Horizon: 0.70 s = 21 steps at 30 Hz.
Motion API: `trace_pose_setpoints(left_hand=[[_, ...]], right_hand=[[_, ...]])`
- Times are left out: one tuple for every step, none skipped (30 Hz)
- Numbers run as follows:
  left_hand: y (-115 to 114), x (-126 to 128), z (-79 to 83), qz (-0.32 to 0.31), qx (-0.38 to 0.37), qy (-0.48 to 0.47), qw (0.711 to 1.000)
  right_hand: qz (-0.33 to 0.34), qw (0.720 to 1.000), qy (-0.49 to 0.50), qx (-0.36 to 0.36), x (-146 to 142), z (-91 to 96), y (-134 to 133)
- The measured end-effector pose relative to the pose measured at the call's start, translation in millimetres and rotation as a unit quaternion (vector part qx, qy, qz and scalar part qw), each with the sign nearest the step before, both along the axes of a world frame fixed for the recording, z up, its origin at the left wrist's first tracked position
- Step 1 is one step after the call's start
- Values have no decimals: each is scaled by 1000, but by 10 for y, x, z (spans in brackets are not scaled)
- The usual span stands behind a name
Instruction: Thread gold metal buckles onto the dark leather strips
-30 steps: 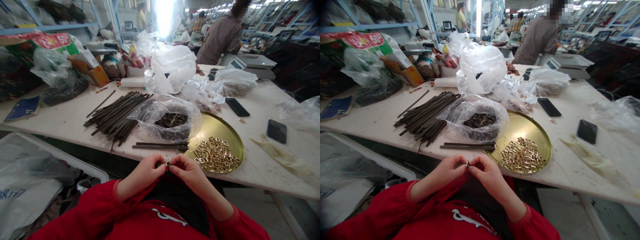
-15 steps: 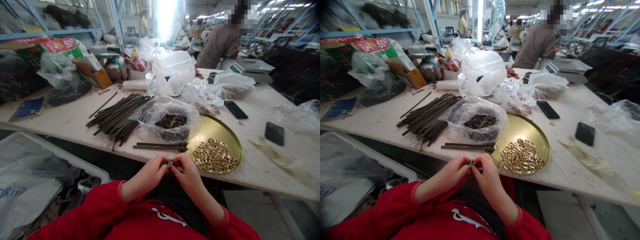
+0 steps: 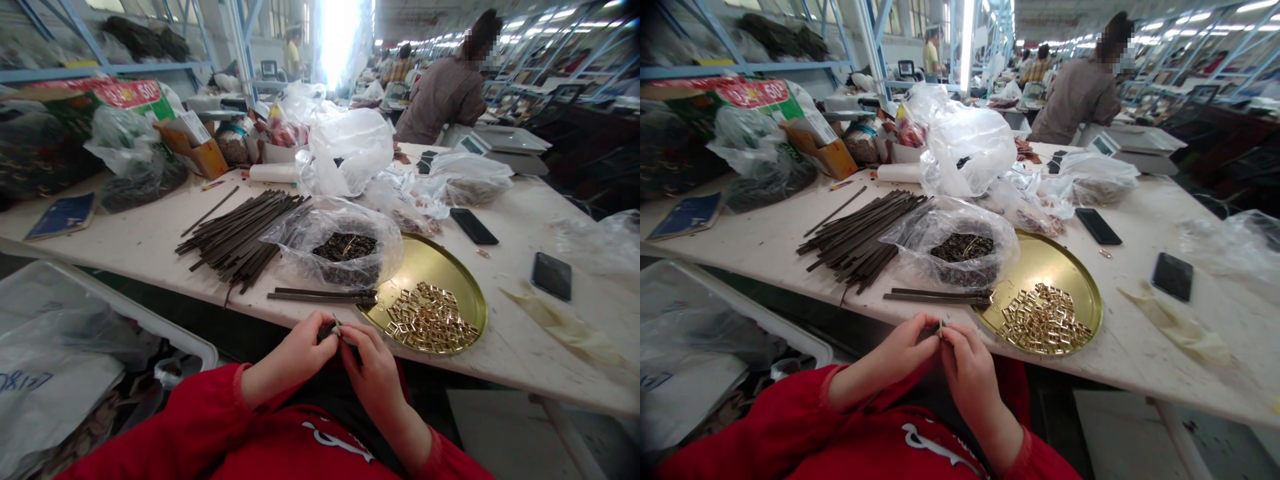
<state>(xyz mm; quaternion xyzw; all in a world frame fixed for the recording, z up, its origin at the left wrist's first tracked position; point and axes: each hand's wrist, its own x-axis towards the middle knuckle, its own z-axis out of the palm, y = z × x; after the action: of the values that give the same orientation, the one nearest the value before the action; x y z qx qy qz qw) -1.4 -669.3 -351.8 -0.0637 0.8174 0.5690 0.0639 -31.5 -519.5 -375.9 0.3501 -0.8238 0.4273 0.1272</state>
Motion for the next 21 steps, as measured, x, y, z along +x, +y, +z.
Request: trace_pose_setpoints(left_hand=[[-3,1,-1,-2,14,-4,1000],[-8,3,-4,-5,30,-8,999],[-15,6,-10,-8,46,-12,999],[-23,9,-16,-13,58,-16,998],[-30,15,-21,-19,60,-17,998],[-37,23,-21,-26,55,-17,998],[-43,32,-16,-35,46,-14,998],[-49,44,-5,-47,39,-9,998],[-54,57,12,-63,37,-2,997],[-60,70,33,-79,39,5,996],[-67,81,57,-94,43,10,995],[-74,89,81,-110,48,13,993],[-83,93,102,-125,52,16,991],[-91,91,119,-139,55,17,989],[-98,83,130,-147,62,17,987],[-105,68,132,-152,72,14,986],[-110,48,127,-150,86,11,985],[-115,21,115,-143,104,5,984],[-120,-10,98,-132,121,-2,984],[-126,-45,80,-119,137,-9,983],[-134,-83,64,-106,149,-17,983]], right_hand=[[-4,1000,-1,-4,-7,-10,3],[-7,1000,-11,-10,-15,-15,6],[-12,999,-31,-18,-22,-13,9],[-17,997,-67,-29,-27,-5,12],[-19,992,-119,-44,-33,9,15],[-15,981,-185,-65,-39,27,17],[-6,962,-257,-89,-47,48,19],[11,938,-328,-114,-59,72,21],[30,910,-390,-140,-75,96,23],[50,883,-438,-165,-96,119,27],[66,859,-473,-186,-120,140,32],[75,839,-499,-204,-146,156,37],[80,821,-522,-219,-172,166,42],[81,804,-542,-232,-197,169,44],[80,787,-563,-241,-219,167,43],[78,771,-581,-249,-237,160,35],[75,757,-597,-255,-251,149,20],[72,745,-610,-261,-261,137,-2],[69,735,-620,-264,-271,124,-30],[66,729,-627,-266,-283,113,-62],[64,726,-632,-264,-303,105,-94]])
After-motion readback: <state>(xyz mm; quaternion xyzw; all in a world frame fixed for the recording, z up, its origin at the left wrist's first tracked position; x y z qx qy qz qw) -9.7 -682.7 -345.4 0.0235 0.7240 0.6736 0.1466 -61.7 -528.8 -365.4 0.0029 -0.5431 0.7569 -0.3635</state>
